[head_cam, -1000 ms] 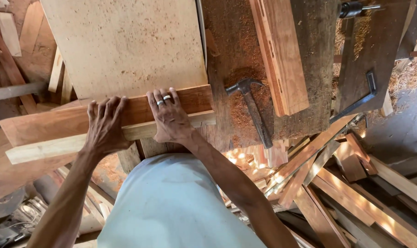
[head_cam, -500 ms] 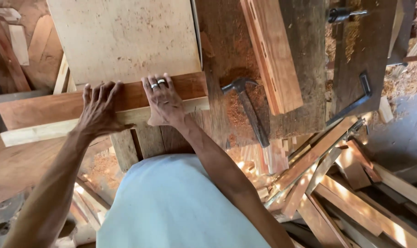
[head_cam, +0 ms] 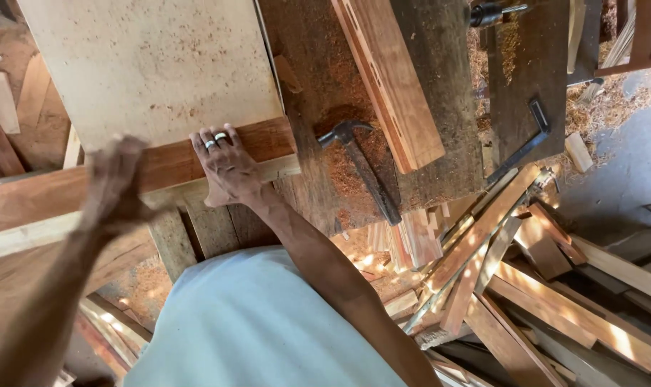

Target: Measuring, aligning, and preparing wood planks for cutting on a saw table.

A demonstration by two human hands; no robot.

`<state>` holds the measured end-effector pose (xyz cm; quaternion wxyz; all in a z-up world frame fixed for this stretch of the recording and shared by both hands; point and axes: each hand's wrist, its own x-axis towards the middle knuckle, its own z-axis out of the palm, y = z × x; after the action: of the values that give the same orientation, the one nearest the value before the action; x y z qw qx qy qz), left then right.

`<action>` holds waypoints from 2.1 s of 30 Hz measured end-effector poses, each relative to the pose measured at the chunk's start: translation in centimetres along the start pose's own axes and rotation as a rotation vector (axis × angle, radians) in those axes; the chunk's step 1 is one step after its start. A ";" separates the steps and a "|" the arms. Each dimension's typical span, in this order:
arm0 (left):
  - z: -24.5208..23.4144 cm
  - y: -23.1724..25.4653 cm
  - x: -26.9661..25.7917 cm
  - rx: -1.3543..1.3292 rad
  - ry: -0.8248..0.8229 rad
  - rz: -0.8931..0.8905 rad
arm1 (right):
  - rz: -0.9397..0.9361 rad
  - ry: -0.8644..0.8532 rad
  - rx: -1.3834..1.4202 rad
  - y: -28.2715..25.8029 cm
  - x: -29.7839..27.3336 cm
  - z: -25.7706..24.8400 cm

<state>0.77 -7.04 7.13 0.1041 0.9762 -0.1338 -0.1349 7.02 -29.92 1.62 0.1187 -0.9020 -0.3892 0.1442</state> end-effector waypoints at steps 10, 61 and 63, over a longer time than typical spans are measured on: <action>4.0 0.9 1.4 -0.122 0.068 -0.057 | -0.023 0.126 -0.254 0.0 0.6 0.3; 3.1 -1.6 1.1 -0.159 0.040 0.004 | -0.010 -0.138 -0.906 0.2 0.4 1.8; 3.2 -4.6 -0.1 -0.296 0.154 -0.150 | 0.032 0.011 -0.146 0.1 0.2 1.5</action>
<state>0.83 -3.21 3.04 0.2463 0.9649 -0.0307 -0.0856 6.67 -29.67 0.12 0.0524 -0.9152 -0.3835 0.1122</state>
